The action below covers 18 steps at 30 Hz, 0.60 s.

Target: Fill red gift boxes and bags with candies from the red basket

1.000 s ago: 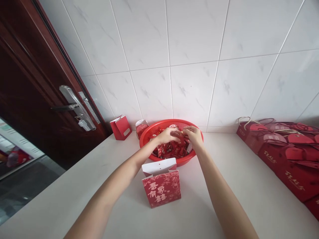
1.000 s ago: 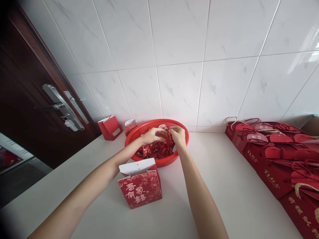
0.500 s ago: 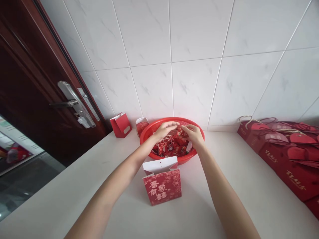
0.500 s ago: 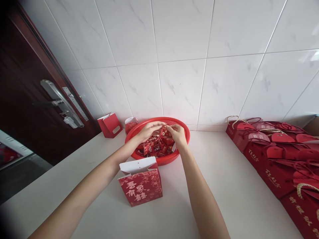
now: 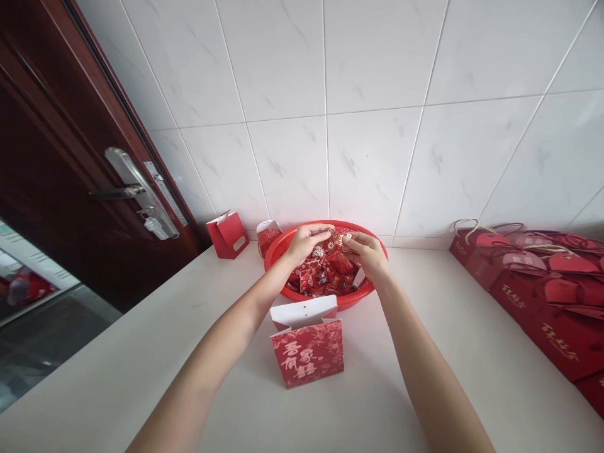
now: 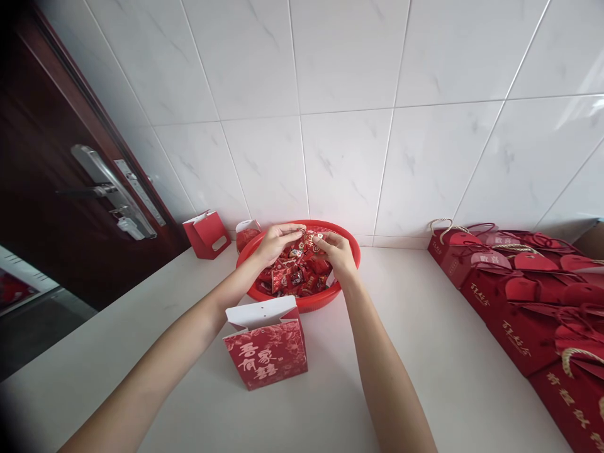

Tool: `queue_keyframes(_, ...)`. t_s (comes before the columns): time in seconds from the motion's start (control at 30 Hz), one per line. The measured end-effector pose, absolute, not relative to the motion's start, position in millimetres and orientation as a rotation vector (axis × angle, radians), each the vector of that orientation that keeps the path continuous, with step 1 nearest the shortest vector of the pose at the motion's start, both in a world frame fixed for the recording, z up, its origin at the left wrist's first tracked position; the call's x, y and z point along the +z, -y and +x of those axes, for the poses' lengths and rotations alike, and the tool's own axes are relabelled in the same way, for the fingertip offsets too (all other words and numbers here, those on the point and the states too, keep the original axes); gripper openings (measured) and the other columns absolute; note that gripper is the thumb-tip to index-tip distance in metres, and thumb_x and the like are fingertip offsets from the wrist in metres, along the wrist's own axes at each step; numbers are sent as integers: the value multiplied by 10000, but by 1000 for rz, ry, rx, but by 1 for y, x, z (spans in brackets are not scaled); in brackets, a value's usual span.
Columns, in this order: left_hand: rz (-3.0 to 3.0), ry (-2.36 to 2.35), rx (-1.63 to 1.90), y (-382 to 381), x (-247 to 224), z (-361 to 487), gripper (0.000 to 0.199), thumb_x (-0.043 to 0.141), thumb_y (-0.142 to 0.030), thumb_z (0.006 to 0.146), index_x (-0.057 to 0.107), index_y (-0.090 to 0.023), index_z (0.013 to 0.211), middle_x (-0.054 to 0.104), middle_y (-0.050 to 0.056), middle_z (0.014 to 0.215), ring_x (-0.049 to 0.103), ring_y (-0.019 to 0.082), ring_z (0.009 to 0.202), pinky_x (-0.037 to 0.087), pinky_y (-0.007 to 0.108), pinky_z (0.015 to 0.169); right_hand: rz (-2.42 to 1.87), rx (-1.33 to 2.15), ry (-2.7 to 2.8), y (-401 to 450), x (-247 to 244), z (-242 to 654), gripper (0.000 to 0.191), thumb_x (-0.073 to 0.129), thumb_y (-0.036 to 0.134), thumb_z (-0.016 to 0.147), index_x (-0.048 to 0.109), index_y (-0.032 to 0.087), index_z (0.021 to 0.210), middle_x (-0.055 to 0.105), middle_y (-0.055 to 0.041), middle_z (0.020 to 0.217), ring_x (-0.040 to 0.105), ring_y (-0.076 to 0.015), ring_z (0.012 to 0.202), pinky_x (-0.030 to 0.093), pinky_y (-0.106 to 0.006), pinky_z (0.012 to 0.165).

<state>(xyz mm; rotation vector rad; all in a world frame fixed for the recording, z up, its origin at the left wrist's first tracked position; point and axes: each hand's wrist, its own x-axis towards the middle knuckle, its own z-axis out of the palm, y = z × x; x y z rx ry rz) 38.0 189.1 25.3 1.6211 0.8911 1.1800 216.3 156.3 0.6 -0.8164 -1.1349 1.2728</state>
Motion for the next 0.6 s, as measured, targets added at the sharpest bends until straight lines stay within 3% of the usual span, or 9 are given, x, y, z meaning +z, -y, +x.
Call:
queue_keyframes(0.17,1560,-860,1197,-187,28,39,419,856,-431,608,805,-172,933,782,102,1057,677,267,992,485,409,956,-825,1256,1103,-157,2,216,457,882,532,534,662,209,770,696,-8,791,666,-166,750,561,-258,638)
queue_keyframes(0.43,1566,-849,1199,-188,26,39,428,829,-425,648,786,-169,989,769,107,1098,680,268,1009,490,421,961,-816,1275,1113,-153,4,215,416,878,497,595,705,210,842,730,-27,910,703,-197,845,606,-305,724)
queue_keyframes(0.6,1607,-894,1162,-188,25,38,411,807,-416,681,771,-166,1005,763,103,1108,679,259,1001,504,399,932,-812,1251,1171,-149,5,214,428,890,457,585,720,208,889,737,-23,861,703,-197,817,595,-321,739)
